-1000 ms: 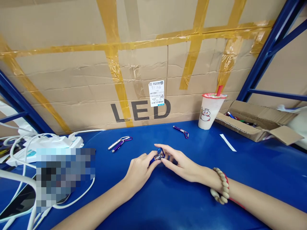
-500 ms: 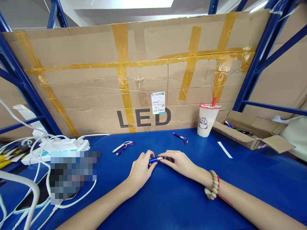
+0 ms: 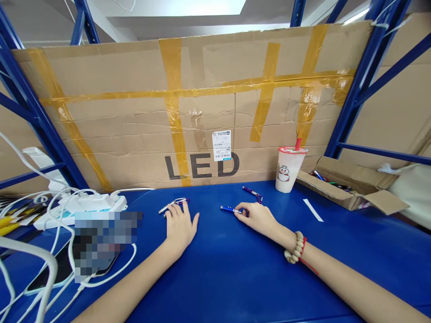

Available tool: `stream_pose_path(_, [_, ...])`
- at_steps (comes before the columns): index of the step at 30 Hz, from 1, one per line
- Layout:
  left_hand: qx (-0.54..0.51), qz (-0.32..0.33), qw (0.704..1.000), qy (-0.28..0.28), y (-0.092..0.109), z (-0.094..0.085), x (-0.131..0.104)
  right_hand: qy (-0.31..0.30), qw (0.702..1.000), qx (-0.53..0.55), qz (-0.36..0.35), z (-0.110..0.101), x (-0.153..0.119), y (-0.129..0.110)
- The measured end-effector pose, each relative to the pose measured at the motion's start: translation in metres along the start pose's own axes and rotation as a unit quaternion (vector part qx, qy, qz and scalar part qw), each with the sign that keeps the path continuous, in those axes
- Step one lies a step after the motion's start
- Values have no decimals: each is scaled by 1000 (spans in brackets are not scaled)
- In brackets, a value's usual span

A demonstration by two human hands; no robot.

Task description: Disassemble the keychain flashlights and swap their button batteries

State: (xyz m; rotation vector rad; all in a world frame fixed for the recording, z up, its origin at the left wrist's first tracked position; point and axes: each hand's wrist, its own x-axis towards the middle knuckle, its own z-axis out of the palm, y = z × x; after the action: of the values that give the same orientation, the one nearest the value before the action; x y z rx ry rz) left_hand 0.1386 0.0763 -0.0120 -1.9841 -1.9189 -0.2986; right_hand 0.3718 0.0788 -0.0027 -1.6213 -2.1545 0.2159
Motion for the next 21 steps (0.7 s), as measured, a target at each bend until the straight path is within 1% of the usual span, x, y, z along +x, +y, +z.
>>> stream_pose_path(3, [0, 24, 1000, 3, -4, 1, 3, -4, 1000, -11, -1, 0, -1, -3])
stream_pose_path(7, [-26, 80, 996, 2, -5, 0, 7, -7, 1000, -24, 4, 0, 0, -4])
stream_pose_path(11, [-58, 140, 988, -14, -8, 3, 13, -1, 999, -44, 27, -1, 2, -3])
stream_pose_path(14, [-73, 137, 988, -17, -13, 5, 17, 13, 997, -58, 46, -3, 4, 3])
stream_pose_path(17, [-95, 136, 986, -21, -17, 6, 20, 33, 995, -66, 61, -4, 8, 13])
stream_pose_path(21, [-131, 144, 980, -37, -16, 5, 19, 56, 992, -80, 79, -4, 14, 27])
